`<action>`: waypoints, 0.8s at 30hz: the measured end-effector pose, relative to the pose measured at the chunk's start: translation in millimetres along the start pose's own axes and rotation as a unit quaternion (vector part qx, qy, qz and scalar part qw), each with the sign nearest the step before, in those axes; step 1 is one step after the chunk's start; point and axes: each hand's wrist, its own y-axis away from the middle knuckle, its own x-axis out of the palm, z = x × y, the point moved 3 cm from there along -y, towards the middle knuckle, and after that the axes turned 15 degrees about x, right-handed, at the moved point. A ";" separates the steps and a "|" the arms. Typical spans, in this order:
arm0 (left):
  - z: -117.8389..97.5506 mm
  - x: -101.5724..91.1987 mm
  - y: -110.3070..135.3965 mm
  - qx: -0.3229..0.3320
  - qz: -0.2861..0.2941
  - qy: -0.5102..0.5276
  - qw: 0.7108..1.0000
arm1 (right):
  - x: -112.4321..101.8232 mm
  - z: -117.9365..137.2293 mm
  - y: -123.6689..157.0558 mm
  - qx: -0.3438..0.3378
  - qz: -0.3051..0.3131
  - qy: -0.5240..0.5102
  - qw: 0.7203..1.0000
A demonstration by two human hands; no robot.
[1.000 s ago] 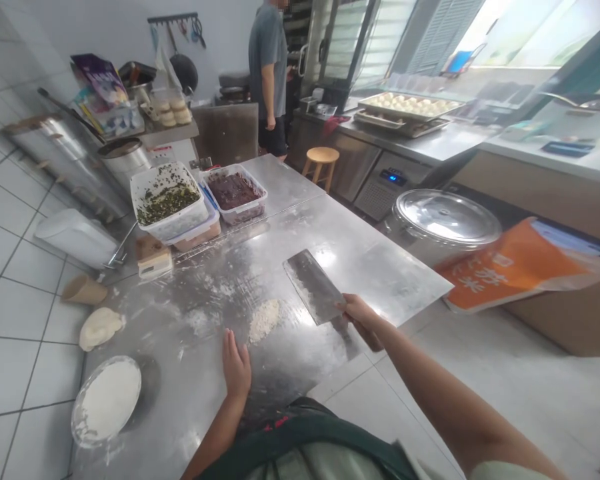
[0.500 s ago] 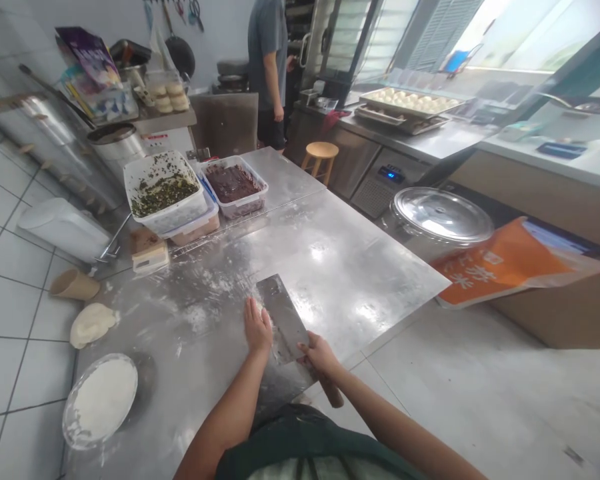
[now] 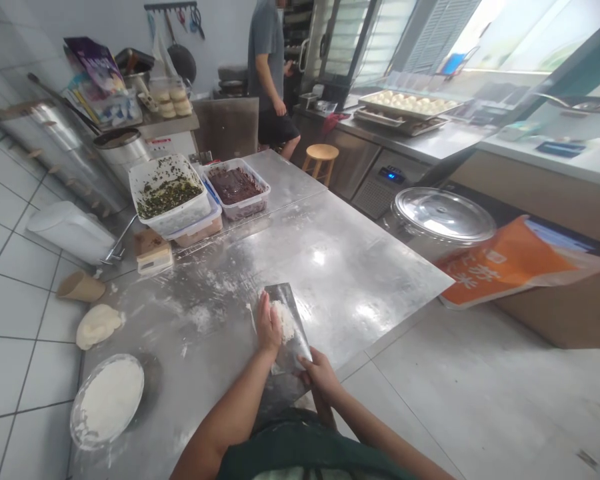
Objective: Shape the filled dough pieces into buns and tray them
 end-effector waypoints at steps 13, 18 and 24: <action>21.0 26.6 -10.7 0.006 0.065 0.002 0.998 | -13.4 1.3 2.8 -0.026 -0.057 0.014 0.998; -11.9 23.7 -18.2 0.023 0.087 0.102 0.991 | 4.7 -11.0 -3.8 -0.029 -0.014 -0.023 0.999; 12.4 -21.8 -10.8 -0.002 0.057 0.022 0.998 | -16.4 -7.8 -0.3 -0.034 -0.041 -0.026 0.998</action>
